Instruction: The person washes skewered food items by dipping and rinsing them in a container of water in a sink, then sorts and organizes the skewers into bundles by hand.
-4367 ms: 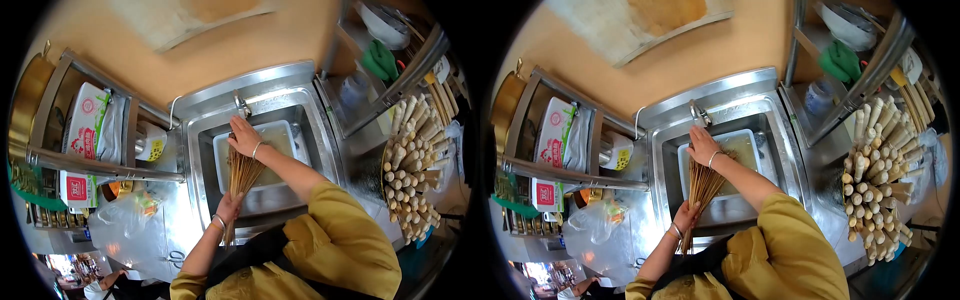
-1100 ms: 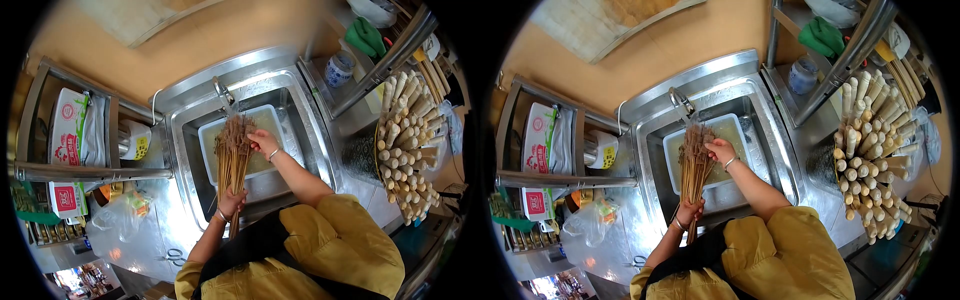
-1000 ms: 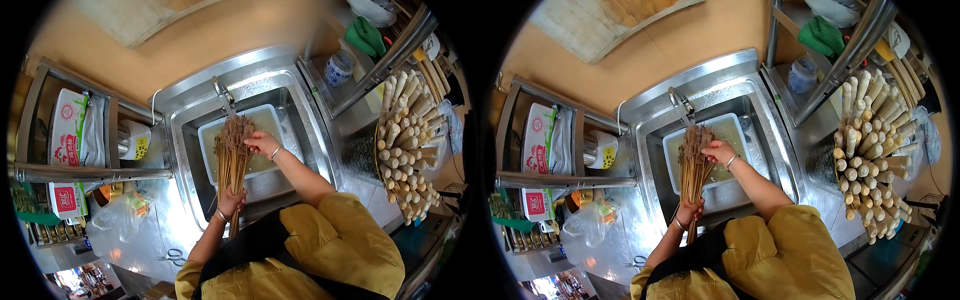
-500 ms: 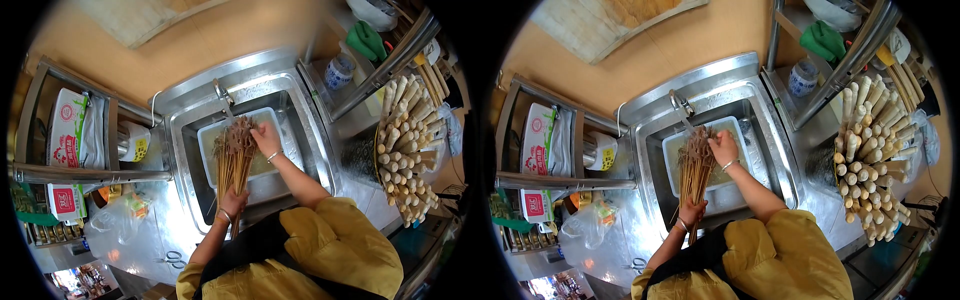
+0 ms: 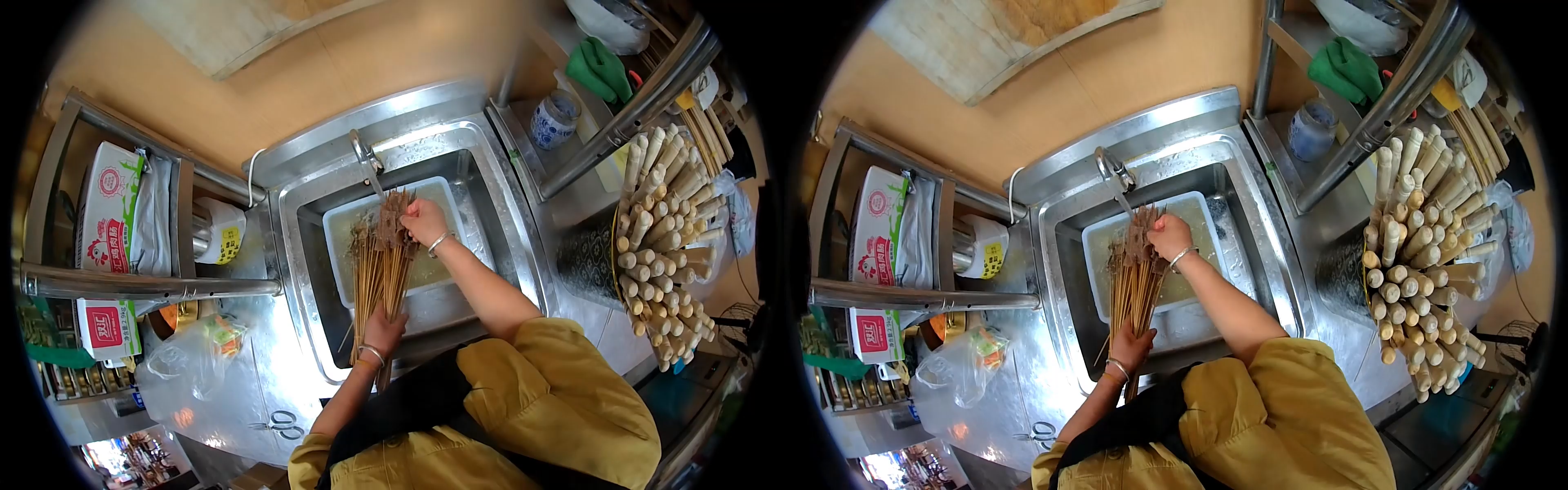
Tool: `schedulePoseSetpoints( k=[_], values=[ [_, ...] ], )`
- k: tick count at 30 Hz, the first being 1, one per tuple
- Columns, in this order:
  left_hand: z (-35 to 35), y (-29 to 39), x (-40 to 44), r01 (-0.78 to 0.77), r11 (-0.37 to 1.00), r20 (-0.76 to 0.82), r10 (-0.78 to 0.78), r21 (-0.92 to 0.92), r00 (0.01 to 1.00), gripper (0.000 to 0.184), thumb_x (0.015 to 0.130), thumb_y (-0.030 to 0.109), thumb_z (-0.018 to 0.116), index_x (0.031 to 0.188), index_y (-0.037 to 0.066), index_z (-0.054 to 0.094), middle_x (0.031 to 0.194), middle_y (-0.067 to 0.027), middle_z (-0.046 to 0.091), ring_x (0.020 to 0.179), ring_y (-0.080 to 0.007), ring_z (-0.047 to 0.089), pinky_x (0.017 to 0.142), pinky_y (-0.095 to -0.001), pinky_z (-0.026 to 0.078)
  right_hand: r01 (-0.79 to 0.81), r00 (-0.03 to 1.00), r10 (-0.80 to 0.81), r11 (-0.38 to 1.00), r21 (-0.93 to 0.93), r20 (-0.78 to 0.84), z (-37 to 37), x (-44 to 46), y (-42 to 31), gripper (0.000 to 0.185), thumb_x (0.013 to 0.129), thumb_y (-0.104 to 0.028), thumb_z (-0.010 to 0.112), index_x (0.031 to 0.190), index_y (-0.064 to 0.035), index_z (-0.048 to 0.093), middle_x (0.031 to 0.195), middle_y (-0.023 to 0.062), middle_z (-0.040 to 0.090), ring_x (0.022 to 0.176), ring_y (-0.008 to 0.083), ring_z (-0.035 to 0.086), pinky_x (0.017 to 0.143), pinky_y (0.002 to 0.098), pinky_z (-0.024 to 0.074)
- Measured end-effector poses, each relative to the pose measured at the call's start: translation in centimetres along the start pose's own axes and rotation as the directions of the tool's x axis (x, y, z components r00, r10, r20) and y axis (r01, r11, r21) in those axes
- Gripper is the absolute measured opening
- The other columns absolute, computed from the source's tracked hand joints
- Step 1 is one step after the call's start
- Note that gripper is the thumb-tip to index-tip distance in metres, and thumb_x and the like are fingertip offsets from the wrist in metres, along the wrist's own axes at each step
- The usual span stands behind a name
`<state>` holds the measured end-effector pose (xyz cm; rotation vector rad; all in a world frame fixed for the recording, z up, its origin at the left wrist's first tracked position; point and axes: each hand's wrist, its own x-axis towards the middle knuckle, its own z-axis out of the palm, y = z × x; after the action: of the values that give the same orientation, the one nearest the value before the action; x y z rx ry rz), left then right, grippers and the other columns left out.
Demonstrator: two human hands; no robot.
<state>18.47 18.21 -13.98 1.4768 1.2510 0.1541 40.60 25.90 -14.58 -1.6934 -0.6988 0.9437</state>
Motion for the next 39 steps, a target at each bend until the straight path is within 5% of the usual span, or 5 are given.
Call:
schedulePoseSetpoints(
  k=[5,7,16,26,39],
  values=[
    [-0.3,1.4,-0.4,0.010,0.999,-0.022,-0.009,0.032,1.000,0.025,0.079,0.017,0.063,0.090,0.004,0.046,0.058,-0.0041,0.054,0.048,-0.0128,0.052,0.042,-0.0273,0.042,-0.137,0.989,0.135,0.990,0.035,0.064,-0.1,0.7,0.7,0.016,0.067,-0.009,0.065,0.073,-0.0019,0.053,0.064,0.0087,0.056,0.062,0.0225,0.057,0.059,0.0330,0.0462],
    [-0.3,2.0,-0.4,-0.037,0.986,-0.077,0.050,0.162,0.996,0.026,0.077,0.019,0.064,0.088,0.002,0.048,0.059,-0.0069,0.057,0.051,-0.0149,0.056,0.047,-0.0296,0.044,0.289,0.883,-0.363,0.920,-0.264,-0.298,0.4,0.8,0.6,0.017,0.067,-0.009,0.066,0.074,-0.0027,0.052,0.063,0.0080,0.054,0.060,0.0225,0.055,0.057,0.0330,0.0447],
    [-0.3,2.0,-0.6,-0.084,0.920,-0.204,0.173,0.383,0.964,0.036,0.073,0.026,0.065,0.090,-0.001,0.049,0.073,-0.0228,0.059,0.071,-0.0397,0.058,0.063,-0.0423,0.045,0.196,0.952,-0.210,0.977,-0.084,-0.224,0.5,1.2,0.3,0.016,0.067,-0.011,0.066,0.074,-0.0034,0.054,0.066,0.0085,0.056,0.061,0.0222,0.055,0.059,0.0320,0.0453],
    [-0.3,2.5,-1.0,-0.054,0.913,-0.206,0.149,0.405,0.967,0.037,0.073,0.026,0.066,0.091,-0.001,0.048,0.079,-0.0271,0.058,0.077,-0.0445,0.055,0.066,-0.0467,0.044,0.231,0.915,-0.287,0.949,-0.215,-0.284,0.1,2.0,0.2,0.018,0.068,-0.016,0.069,0.072,-0.0027,0.058,0.063,0.0077,0.058,0.060,0.0185,0.056,0.059,0.0307,0.0454],
    [-0.4,1.4,-1.0,-0.143,0.892,-0.222,0.257,0.428,0.940,0.035,0.075,0.025,0.064,0.094,0.003,0.043,0.072,-0.0267,0.057,0.069,-0.0466,0.054,0.058,-0.0513,0.043,0.063,0.983,-0.031,0.982,-0.176,0.180,-1.2,5.3,-0.2,0.018,0.063,-0.019,0.073,0.065,-0.0029,0.064,0.065,0.0091,0.063,0.061,0.0175,0.059,0.061,0.0297,0.0466]
  ],
)
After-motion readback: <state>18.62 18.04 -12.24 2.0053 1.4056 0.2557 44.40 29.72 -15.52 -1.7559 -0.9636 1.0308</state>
